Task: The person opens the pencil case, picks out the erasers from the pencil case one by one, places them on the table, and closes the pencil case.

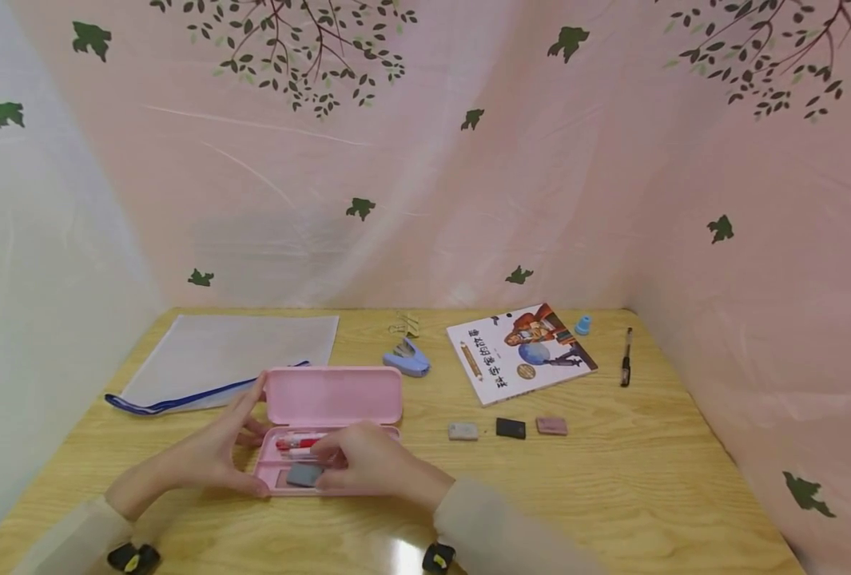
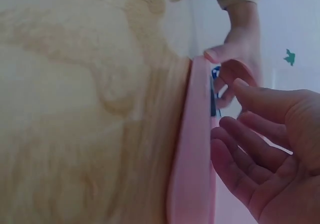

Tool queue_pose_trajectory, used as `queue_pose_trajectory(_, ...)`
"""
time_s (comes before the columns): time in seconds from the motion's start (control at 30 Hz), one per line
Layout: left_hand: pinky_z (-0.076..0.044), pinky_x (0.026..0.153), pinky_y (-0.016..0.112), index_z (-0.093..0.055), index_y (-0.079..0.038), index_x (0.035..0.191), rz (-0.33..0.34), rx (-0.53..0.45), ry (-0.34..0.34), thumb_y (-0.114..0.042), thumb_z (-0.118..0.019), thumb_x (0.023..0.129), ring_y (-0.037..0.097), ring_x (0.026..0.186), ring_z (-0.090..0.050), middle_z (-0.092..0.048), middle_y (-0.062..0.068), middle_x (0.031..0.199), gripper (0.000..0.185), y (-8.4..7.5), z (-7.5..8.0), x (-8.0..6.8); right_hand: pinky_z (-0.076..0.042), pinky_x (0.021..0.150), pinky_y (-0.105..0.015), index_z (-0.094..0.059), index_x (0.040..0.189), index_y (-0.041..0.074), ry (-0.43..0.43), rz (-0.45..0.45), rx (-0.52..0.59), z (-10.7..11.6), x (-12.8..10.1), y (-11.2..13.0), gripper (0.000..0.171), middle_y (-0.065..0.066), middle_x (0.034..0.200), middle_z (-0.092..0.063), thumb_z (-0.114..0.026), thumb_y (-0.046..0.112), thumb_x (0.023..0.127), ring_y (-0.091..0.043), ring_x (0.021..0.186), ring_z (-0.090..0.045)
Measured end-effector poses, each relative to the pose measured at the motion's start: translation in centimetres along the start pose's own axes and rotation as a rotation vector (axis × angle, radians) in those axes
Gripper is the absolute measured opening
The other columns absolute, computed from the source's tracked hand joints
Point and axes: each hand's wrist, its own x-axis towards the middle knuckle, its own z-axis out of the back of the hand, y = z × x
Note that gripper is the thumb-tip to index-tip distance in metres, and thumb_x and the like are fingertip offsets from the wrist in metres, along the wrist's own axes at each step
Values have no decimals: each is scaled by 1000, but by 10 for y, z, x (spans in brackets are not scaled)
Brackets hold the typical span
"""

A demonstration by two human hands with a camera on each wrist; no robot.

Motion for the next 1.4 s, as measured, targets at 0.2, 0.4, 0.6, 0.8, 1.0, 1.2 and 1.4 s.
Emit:
queue_pose_trajectory(0.2, -53, 100, 40, 19, -32, 160, 5, 4, 1, -44, -95, 68, 19, 114, -60, -17, 14, 158, 147, 0, -1, 0, -46, 61, -10, -76, 117, 10, 0, -35, -20, -11, 6, 5, 33, 12, 88, -69, -83, 20, 86, 5, 69, -53)
queue_pose_trajectory(0.4, -53, 99, 38, 18, -33, 160, 10, 1, -5, -42, -96, 67, 20, 114, -60, -18, 12, 158, 147, 0, -1, 0, -46, 62, -10, -76, 117, 10, -13, -50, -54, -13, 6, 7, 34, 13, 87, -68, -84, 19, 85, 1, 70, -56)
queue_pose_trajectory(0.6, -54, 99, 38, 17, -32, 161, 3, -3, -3, -41, -95, 68, 21, 114, -60, -18, 13, 158, 146, 0, -1, 0, -46, 63, -11, -77, 117, 12, -10, -77, -78, -16, 7, 9, 34, 14, 88, -68, -84, 20, 85, 0, 72, -56)
queue_pose_trajectory(0.8, -54, 98, 38, 18, -31, 160, -10, -7, 1, -41, -95, 68, 23, 115, -60, -18, 16, 157, 146, 0, -1, 0, -43, 60, -11, -78, 115, 15, -34, -80, -133, -20, 10, 10, 34, 17, 83, -65, -86, 23, 83, 1, 69, -54)
queue_pose_trajectory(1.0, -54, 98, 36, 18, -32, 160, 7, -3, 4, -42, -96, 66, 21, 115, -60, -18, 13, 157, 148, 0, -1, 0, -42, 59, -10, -78, 113, 15, -46, -69, -156, -23, 11, 10, 33, 18, 81, -64, -87, 22, 81, 2, 68, -53)
queue_pose_trajectory(1.2, -54, 98, 36, 18, -32, 160, 14, -6, 8, -42, -95, 68, 21, 116, -59, -18, 12, 158, 147, -1, 0, 0, -43, 63, -11, -78, 115, 15, -37, -75, -150, -22, 12, 10, 34, 18, 87, -66, -86, 21, 83, 2, 72, -55)
queue_pose_trajectory(1.4, -54, 98, 39, 17, -27, 161, 2, -14, 12, -40, -94, 70, 23, 116, -58, -17, 15, 157, 144, -2, 1, 0, -40, 60, -10, -78, 113, 17, -46, -57, -172, -22, 13, 9, 33, 19, 85, -65, -85, 19, 82, 4, 70, -51)
